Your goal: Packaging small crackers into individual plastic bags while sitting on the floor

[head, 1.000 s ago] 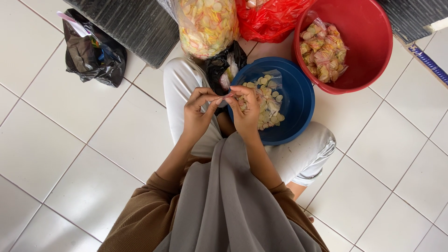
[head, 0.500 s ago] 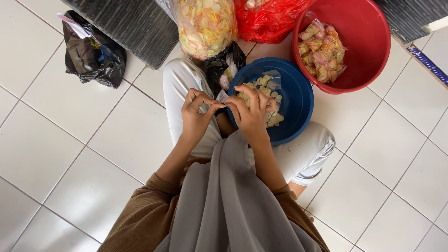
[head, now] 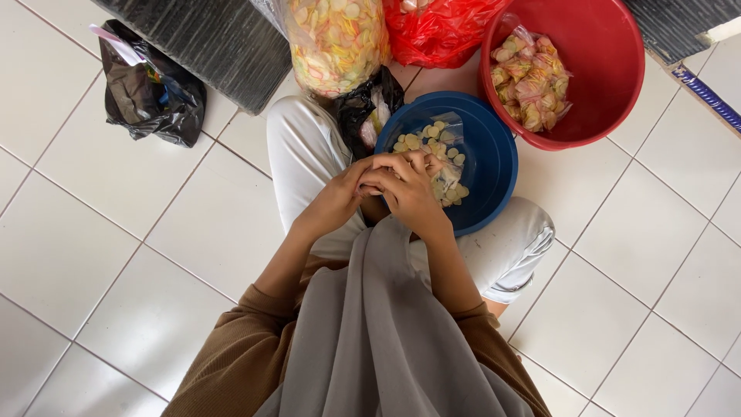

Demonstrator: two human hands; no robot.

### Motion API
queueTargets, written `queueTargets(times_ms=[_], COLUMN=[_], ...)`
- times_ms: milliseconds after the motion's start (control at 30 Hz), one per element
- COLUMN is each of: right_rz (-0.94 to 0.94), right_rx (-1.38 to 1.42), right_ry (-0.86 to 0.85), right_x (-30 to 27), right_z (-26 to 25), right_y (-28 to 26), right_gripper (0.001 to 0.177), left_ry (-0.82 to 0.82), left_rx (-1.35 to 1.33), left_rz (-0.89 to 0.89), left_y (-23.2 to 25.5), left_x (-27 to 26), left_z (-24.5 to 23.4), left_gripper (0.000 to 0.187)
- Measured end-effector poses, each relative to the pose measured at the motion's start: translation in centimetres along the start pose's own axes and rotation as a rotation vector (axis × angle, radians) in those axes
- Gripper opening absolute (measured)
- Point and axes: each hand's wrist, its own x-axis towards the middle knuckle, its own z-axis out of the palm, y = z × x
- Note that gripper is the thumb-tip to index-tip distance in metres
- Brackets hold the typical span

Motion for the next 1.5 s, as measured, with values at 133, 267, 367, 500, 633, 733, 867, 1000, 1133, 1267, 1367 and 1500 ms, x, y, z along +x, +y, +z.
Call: queueTargets(times_ms=[133,267,367,500,633,733,867,1000,1133,1267,1367,1500], right_rz=[-0.008,-0.062,-0.049,-0.108,-0.187,-0.153,-0.134,-0.053,0.04,0.243,0.318,0.41], right_rx=[0.055,0.14,0.18,0.099,0.057,0.13,0.094,0.088,0.226,0.41,0.51,0.587], right_ry=[-0.032,0.012,-0.005,-0.043,-0.026,-0.06,-0.055,-0.142,-0.326,-0.568,-0.563,-0.243], right_x=[-0.3,0.2,0.2,-0.6,-0.1,-0.5,-0.5,-1.6,-0.2,-1.5,-2.1,-2.5], right_z=[-0.3,-1.4,-1.9,-0.9,-1.5,-1.1,-1.3,-1.2,-3.4,-2.6,-2.1,-2.1], right_y=[0.1,0.1,-0.2,-0.6,-1.4,-0.7,-0.4,1.0,0.0,1.3,1.4,1.4], right_gripper=[0.022,0.014,0.008,0.005,0.004,0.012,0.013,0.01,0.017,0.026,0.026,0.015], left_ry=[-0.1,-0.22,-0.138,0.053,0.052,-0.111,-0.286,-0.277,-0.284,-0.369,-0.425,-0.369], left_rx=[-0.181,-0.647,-0.656,-0.525,-0.469,-0.516,-0.633,-0.64,-0.642,-0.69,-0.778,-0.78], left_rz=[0.018,0.02,-0.025,-0.054,-0.101,-0.089,-0.033,-0.101,-0.166,-0.258,-0.283,-0.339], left_y=[-3.9,-2.9,-3.2,-4.7,-4.4,-2.4,-2.6,-3.8,-3.6,-2.5,-4.9,-8.3], left_x=[-0.8,-0.8,-0.4,-0.3,-0.1,-0.1,-0.5,-0.6,-0.1,0.8,1.1,0.8], left_z=[0.5,-0.8,-0.7,0.5,-0.2,-1.9,-2.7,-1.9,-1.8,-1.6,-0.3,1.8], left_gripper=[0.037,0.072,0.049,0.021,0.023,0.043,0.058,0.043,0.046,0.047,0.048,0.043])
